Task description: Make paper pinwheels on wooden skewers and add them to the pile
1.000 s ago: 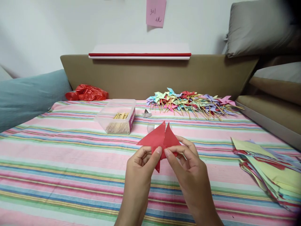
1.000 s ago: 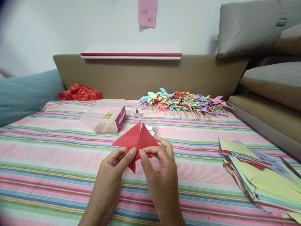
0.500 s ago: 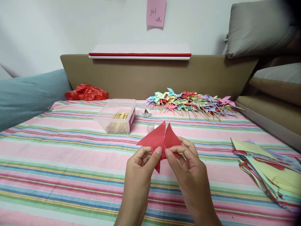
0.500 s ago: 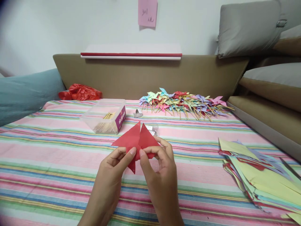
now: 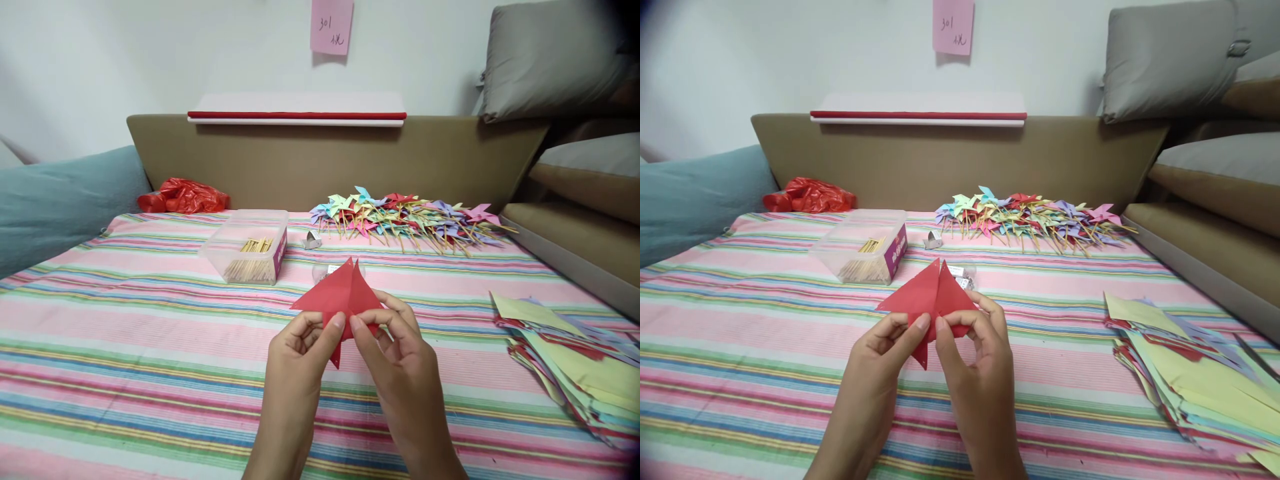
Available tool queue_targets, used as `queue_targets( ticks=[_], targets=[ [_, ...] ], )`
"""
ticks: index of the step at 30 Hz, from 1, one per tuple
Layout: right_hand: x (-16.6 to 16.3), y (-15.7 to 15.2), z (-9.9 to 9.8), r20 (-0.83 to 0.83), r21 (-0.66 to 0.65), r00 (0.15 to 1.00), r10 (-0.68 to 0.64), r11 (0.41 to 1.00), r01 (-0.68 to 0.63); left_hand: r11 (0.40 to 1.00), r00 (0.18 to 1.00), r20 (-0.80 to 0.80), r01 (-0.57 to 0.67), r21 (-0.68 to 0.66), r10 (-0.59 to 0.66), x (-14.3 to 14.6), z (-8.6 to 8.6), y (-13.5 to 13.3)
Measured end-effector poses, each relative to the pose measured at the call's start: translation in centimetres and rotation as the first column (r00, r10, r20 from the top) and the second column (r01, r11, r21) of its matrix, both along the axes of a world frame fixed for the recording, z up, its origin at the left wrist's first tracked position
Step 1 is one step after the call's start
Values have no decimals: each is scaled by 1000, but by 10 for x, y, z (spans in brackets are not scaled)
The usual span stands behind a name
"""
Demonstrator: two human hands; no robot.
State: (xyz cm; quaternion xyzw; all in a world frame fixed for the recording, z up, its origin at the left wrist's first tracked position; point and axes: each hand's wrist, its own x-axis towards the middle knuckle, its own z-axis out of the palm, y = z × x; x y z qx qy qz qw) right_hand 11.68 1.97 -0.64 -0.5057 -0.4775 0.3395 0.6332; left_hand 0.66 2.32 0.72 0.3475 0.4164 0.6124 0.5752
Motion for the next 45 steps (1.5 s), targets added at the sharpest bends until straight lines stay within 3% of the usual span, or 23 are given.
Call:
queue_targets(
  ticks=[13,30,41,45],
  targets=[
    [-1,1,-4,-56,-6,998,-15,1000,14,999,999,-17,-28,-34,28,2,-1,1],
    [-2,1,-5,7,27,999,-43,999,43,997,996,-59,-69,-31,67,2,0,-1],
    [-4,-1,-3,13,59,999,-41,997,40,1000,997,-77,-25,0,25,2,3,0],
    [-7,1,-3,-120,79,992,-22,996,32,999,989,-141,-36,17,38,-2,5,-2]
  ],
)
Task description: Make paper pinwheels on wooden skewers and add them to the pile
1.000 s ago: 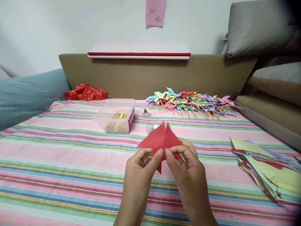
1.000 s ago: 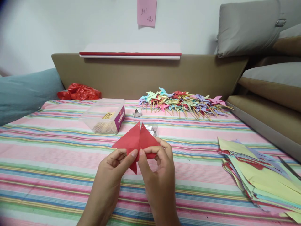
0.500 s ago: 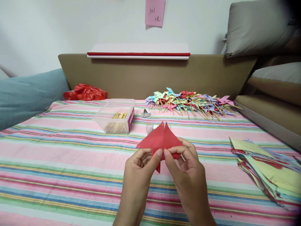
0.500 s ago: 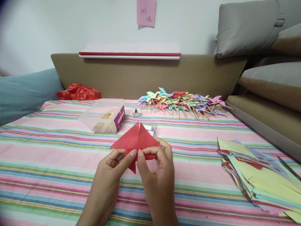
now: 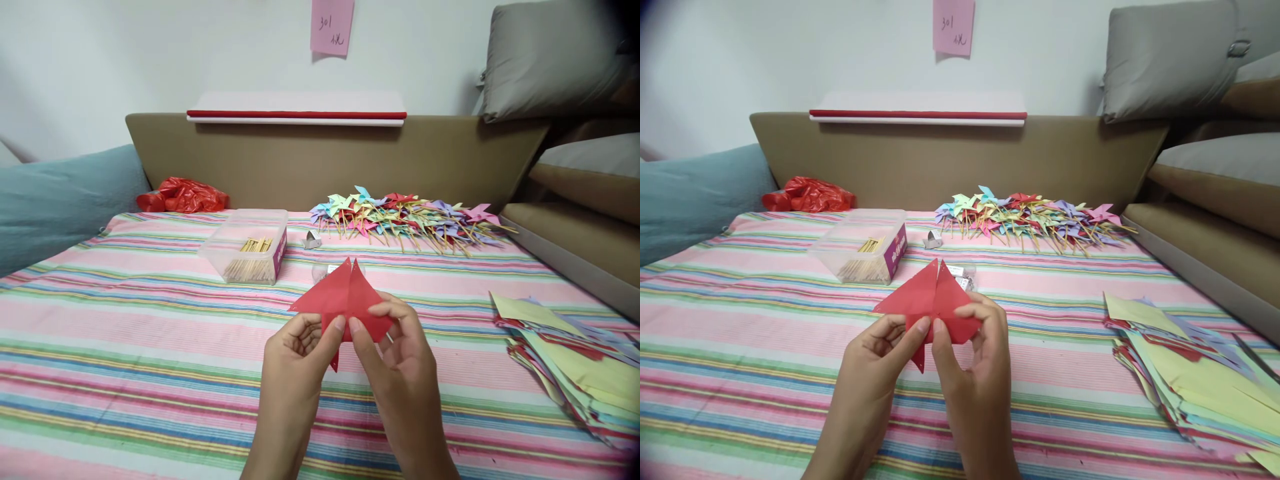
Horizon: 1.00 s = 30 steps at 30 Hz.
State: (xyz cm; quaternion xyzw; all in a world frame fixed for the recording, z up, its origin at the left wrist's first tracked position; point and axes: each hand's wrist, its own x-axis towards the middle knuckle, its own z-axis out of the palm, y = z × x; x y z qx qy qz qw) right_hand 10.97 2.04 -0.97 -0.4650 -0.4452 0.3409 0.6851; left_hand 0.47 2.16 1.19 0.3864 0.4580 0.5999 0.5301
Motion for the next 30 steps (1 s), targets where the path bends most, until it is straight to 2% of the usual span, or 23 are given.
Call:
queue_targets(
  ticks=[2,4,6,8,10,13,17,24,27,30],
  targets=[
    [2,1,3,-139,-27,990,32,999,-36,1000,998,-66,5,-2,-5,-3,1,-1],
    [9,1,9,-235,-115,967,99,985,-129,999,989,-137,48,-9,-49,-7,2,-1],
    [18,1,16,-276,-189,936,218,943,-275,994,975,-196,106,-16,-107,-11,3,0],
    [27,0,21,-288,-206,892,349,887,-413,989,960,-237,148,-13,-147,-14,4,1],
    [35,-1,23,-269,-230,862,428,841,-490,984,947,-269,177,-9,-173,-17,4,2],
    [42,-2,20,-196,-284,867,457,820,-497,967,915,-319,255,-21,-248,-21,5,2],
    [46,0,15,-35,-302,881,471,836,-459,932,867,-349,358,-60,-356,-24,6,3],
    [48,1,11,67,-358,846,528,805,-474,900,848,-303,418,-121,-435,-27,9,5],
    [44,2,8,42,-349,859,510,814,-465,913,872,-271,394,-107,-408,-27,9,6],
    [34,1,4,-121,-307,902,415,848,-431,947,928,-190,314,-65,-320,-26,7,9]
  ],
)
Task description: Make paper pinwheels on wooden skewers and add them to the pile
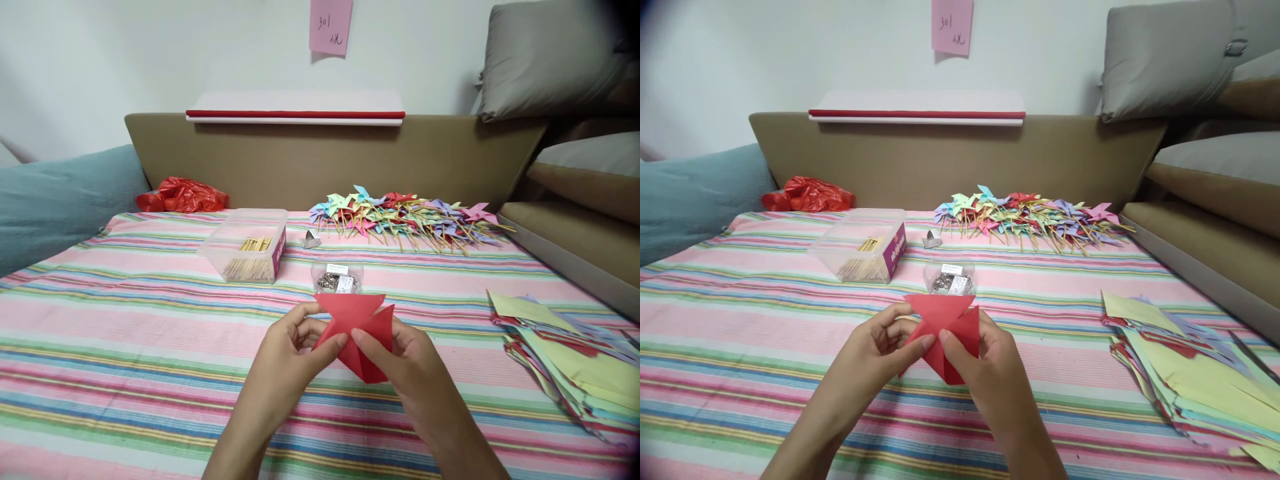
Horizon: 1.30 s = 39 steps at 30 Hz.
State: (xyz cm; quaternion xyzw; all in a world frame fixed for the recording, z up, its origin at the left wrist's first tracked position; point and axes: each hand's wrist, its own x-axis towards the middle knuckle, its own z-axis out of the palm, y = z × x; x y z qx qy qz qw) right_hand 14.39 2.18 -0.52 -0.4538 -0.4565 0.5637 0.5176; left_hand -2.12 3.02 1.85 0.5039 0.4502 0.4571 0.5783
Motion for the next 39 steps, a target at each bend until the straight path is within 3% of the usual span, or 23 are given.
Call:
queue_targets(
  ticks=[4,8,17,24,35,37,39],
  targets=[
    [-16,0,-2,-247,-67,948,-199,980,188,995,986,136,-96,-31,99,3,-5,1],
    [-30,1,-3,-374,-59,875,-307,950,308,996,970,230,-61,-67,75,12,-9,-2],
    [-49,-6,-6,-375,-22,851,-367,922,388,970,893,381,-208,-124,240,40,-16,-9],
    [-51,-8,-4,-366,-52,863,-348,934,354,944,871,363,-301,-138,331,41,-12,-11],
    [-46,-5,-2,-328,-64,900,-286,958,281,946,875,358,-302,-122,325,36,-14,-9],
    [-44,-5,-2,-312,-24,900,-304,950,313,938,854,390,-321,-129,346,33,-14,-8],
    [-41,-6,-5,-269,101,903,-334,923,372,923,815,433,-356,-150,384,29,-14,-5]
  ],
)
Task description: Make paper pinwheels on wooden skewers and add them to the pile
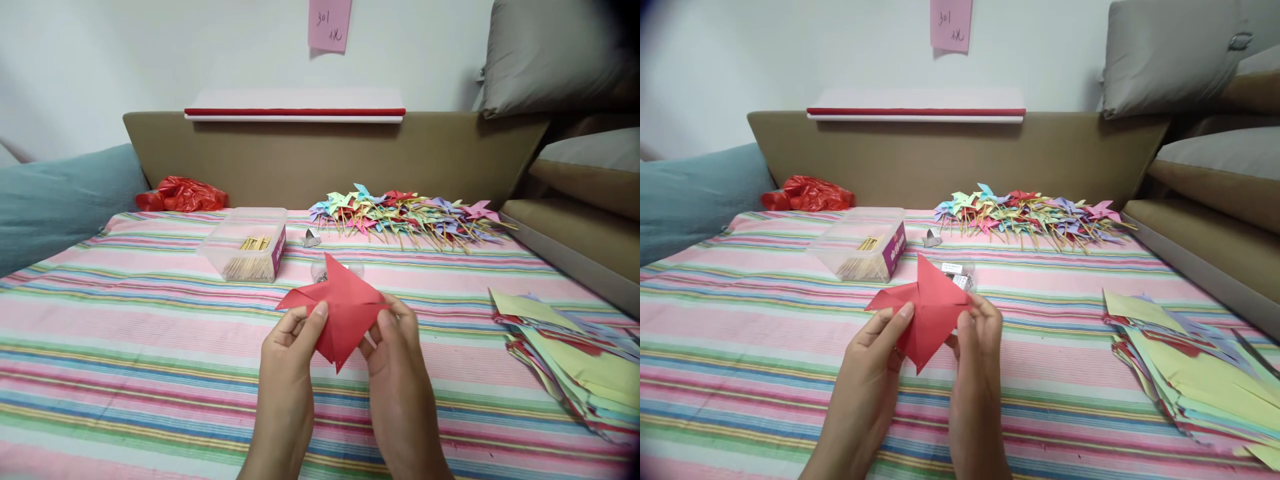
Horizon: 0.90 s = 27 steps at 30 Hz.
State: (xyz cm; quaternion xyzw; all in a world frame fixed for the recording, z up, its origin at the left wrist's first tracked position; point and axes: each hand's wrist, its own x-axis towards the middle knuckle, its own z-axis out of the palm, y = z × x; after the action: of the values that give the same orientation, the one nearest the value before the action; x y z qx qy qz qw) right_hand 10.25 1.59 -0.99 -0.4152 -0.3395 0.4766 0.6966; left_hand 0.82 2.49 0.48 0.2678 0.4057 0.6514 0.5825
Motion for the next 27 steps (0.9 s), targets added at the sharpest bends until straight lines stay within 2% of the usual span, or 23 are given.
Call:
queue_targets(
  ticks=[2,3,5,7,9,14,17,21,27],
  targets=[
    [2,-2,-4,201,155,975,-95,986,64,998,996,68,-53,-19,55,-4,1,2],
    [4,-3,-6,346,231,928,-140,971,61,997,992,99,-72,-31,75,-6,2,3],
    [5,-4,-8,603,341,767,-220,940,1,995,986,141,-90,-37,94,-10,4,5],
    [6,-5,-8,738,386,622,-262,920,-70,995,983,160,-89,-33,93,-12,5,6],
    [7,-5,-7,774,403,567,-281,910,-99,996,982,165,-85,-29,89,-12,6,6],
    [12,-4,-3,756,378,600,-261,923,-74,993,990,75,-115,-22,117,-10,7,4],
    [15,-4,0,705,308,675,-216,951,-18,991,988,-75,-131,33,133,-9,5,3],
    [15,-3,2,635,246,755,-163,969,2,993,961,-257,-90,74,106,-8,4,0],
    [15,-2,2,601,179,787,-144,983,43,997,952,-301,-32,70,51,-5,7,-3]
  ],
)
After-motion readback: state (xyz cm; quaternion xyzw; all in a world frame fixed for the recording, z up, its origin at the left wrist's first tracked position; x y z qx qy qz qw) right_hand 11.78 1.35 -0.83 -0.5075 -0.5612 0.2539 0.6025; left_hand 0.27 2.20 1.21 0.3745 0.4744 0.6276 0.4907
